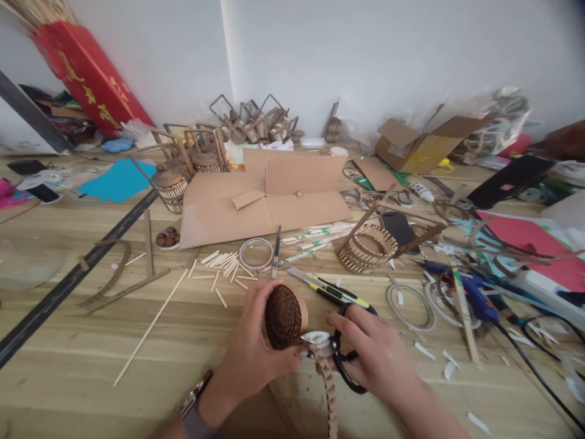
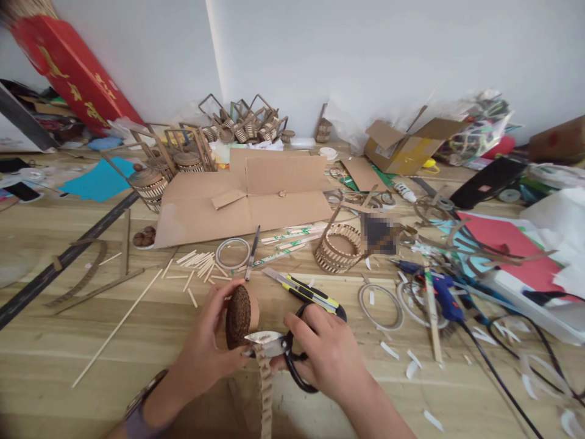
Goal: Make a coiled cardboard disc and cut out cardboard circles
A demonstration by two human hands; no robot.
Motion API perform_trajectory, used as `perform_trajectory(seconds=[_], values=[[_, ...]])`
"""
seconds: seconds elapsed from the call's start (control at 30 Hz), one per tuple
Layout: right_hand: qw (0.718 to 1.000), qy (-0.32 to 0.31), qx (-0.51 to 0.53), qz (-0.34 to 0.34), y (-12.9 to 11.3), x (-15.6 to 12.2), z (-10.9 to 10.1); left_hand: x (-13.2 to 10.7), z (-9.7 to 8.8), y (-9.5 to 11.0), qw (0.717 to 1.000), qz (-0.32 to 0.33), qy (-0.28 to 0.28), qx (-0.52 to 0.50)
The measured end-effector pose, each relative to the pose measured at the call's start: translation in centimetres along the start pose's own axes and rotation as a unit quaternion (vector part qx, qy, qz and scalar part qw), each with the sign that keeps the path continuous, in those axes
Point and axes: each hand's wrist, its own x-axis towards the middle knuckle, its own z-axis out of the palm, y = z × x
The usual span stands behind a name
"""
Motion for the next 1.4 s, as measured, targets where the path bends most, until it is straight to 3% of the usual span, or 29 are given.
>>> perform_trajectory(seconds=[0.37,0.5,0.63,0.7,0.83,0.93,1.03,1.1,1.17,1.27,1.4], values=[[0.999,-0.015,-0.025,-0.014,0.4,-1.4,-0.1,0.3,0.1,0.1,0.999,-0.002,0.037,0.018],[0.993,-0.094,-0.068,0.033,2.2,-4.1,-0.4,0.7,-0.4,-0.2,0.996,-0.031,0.087,0.009],[0.963,-0.168,-0.154,0.145,4.8,-7.7,-1.7,1.0,-1.0,-0.8,0.990,-0.059,0.121,-0.032],[0.949,-0.218,-0.155,0.165,5.8,-9.5,-2.6,1.1,-1.1,-0.8,0.989,-0.060,0.126,-0.042],[0.941,-0.271,-0.113,0.171,6.3,-12.5,-4.0,1.0,-1.1,-0.6,0.990,-0.050,0.127,-0.035],[0.940,-0.275,-0.125,0.160,5.4,-13.4,-4.2,0.9,-1.1,-0.3,0.991,-0.048,0.123,-0.036],[0.939,-0.241,-0.183,0.162,3.6,-12.1,-3.9,0.9,-1.1,-0.2,0.989,-0.043,0.133,-0.045],[0.949,-0.235,-0.169,0.124,1.6,-10.0,-3.4,1.1,-1.2,-0.3,0.987,-0.036,0.146,-0.061],[0.952,-0.285,-0.077,0.083,-0.9,-7.5,-2.5,1.2,-1.4,-0.3,0.984,-0.029,0.160,-0.077],[0.931,-0.349,0.016,0.101,-4.4,-4.6,-0.8,1.0,-2.0,0.2,0.980,-0.020,0.182,-0.083],[0.925,-0.358,0.054,0.116,-6.0,-1.7,0.8,-0.8,-2.6,2.6,0.980,-0.010,0.188,-0.060]])
